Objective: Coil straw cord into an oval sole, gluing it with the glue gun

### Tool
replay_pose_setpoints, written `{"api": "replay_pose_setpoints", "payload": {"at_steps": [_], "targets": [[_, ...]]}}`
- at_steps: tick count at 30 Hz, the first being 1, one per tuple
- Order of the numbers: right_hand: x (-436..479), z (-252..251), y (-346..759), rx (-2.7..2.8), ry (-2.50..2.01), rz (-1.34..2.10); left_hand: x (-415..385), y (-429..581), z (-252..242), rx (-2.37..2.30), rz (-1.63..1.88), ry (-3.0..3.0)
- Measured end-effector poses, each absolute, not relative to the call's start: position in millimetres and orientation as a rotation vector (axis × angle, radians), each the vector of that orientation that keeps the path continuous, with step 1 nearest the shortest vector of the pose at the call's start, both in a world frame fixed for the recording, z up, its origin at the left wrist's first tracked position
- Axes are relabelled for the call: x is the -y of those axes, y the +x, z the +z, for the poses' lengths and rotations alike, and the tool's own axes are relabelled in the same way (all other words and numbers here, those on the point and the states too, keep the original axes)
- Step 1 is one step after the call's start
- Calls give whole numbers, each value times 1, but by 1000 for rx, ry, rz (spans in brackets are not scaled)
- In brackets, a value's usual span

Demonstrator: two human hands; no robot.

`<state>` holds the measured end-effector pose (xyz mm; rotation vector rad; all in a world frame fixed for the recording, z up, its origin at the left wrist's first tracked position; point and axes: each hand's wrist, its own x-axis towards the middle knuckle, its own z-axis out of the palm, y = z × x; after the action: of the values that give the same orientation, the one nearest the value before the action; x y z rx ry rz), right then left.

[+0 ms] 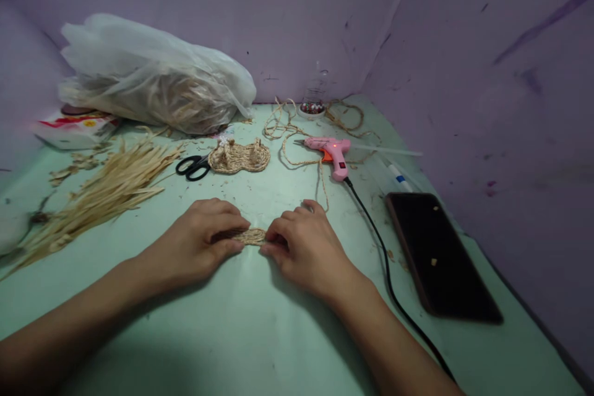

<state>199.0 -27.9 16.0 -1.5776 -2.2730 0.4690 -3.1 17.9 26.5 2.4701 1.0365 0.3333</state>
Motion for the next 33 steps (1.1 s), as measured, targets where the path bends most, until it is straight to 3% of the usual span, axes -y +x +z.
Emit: {"api": "replay_pose_setpoints", "payload": {"at_steps": [33], "targets": [[30, 18, 199, 2124, -1723, 513, -12, 7, 21, -1100, 283, 2509]]}}
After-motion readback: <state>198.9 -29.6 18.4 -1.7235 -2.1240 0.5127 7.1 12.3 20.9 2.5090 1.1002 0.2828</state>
